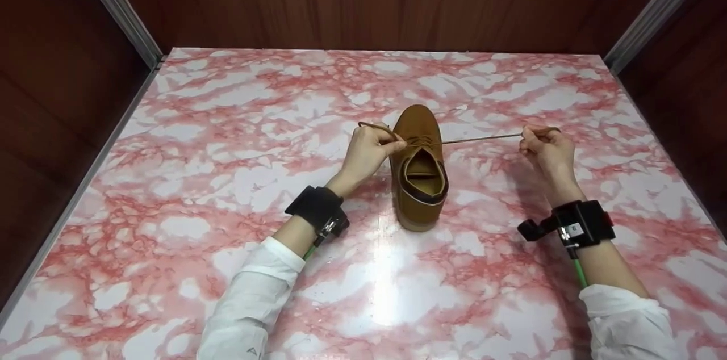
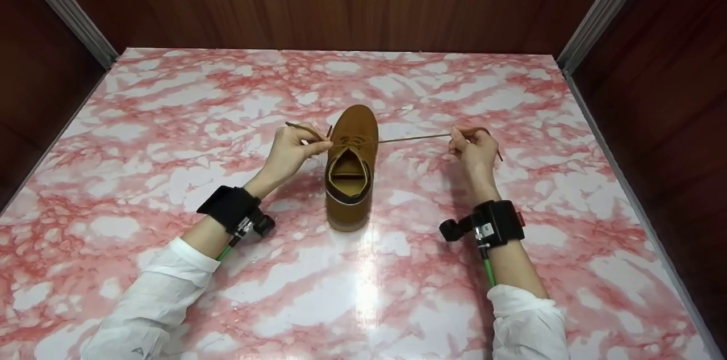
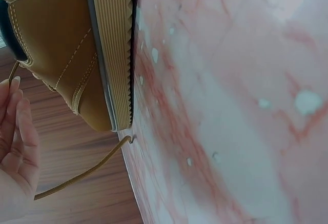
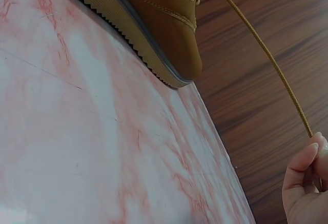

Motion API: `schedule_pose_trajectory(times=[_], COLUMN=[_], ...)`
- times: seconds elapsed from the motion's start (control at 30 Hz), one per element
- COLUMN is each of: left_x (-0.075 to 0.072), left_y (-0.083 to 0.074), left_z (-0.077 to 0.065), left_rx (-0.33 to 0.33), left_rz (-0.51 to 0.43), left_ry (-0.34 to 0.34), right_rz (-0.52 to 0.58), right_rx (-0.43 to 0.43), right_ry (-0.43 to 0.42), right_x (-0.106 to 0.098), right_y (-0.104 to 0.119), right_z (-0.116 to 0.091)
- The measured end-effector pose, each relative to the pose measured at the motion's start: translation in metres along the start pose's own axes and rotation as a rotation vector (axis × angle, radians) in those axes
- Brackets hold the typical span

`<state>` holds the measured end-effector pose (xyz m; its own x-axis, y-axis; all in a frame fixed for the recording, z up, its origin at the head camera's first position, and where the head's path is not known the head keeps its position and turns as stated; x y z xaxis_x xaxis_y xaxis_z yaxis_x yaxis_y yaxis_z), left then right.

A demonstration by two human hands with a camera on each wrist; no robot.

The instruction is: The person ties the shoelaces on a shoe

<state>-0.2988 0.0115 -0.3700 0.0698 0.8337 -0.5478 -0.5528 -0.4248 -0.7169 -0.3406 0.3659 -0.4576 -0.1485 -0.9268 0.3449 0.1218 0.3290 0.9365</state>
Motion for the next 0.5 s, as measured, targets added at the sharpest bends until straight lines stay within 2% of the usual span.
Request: schedule_pose_trajectory(times=[0.5], left_x=[-0.0017], left_y=[0.0003], left_z=[-0.0022], left_rx=[-0.014], left_rz=[0.018], left_ry=[0.018], right_rz=[0.087], right_rx=[-0.073], right_ry=[-0.023], right_x=[-0.0058], right_y=[-0.0025], right_z=[0.0056])
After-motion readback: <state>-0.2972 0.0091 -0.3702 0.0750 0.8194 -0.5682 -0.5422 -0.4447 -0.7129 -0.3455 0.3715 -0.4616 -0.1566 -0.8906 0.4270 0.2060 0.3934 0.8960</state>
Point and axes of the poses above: each hand's wrist, its own z-axis towards the middle knuckle, its own x-axis out of the palm, y = z × x, the point moved 3 cm from there along z, towards the middle knuckle, and after that the axes turned 6 degrees about y, right-handed, at the moved point
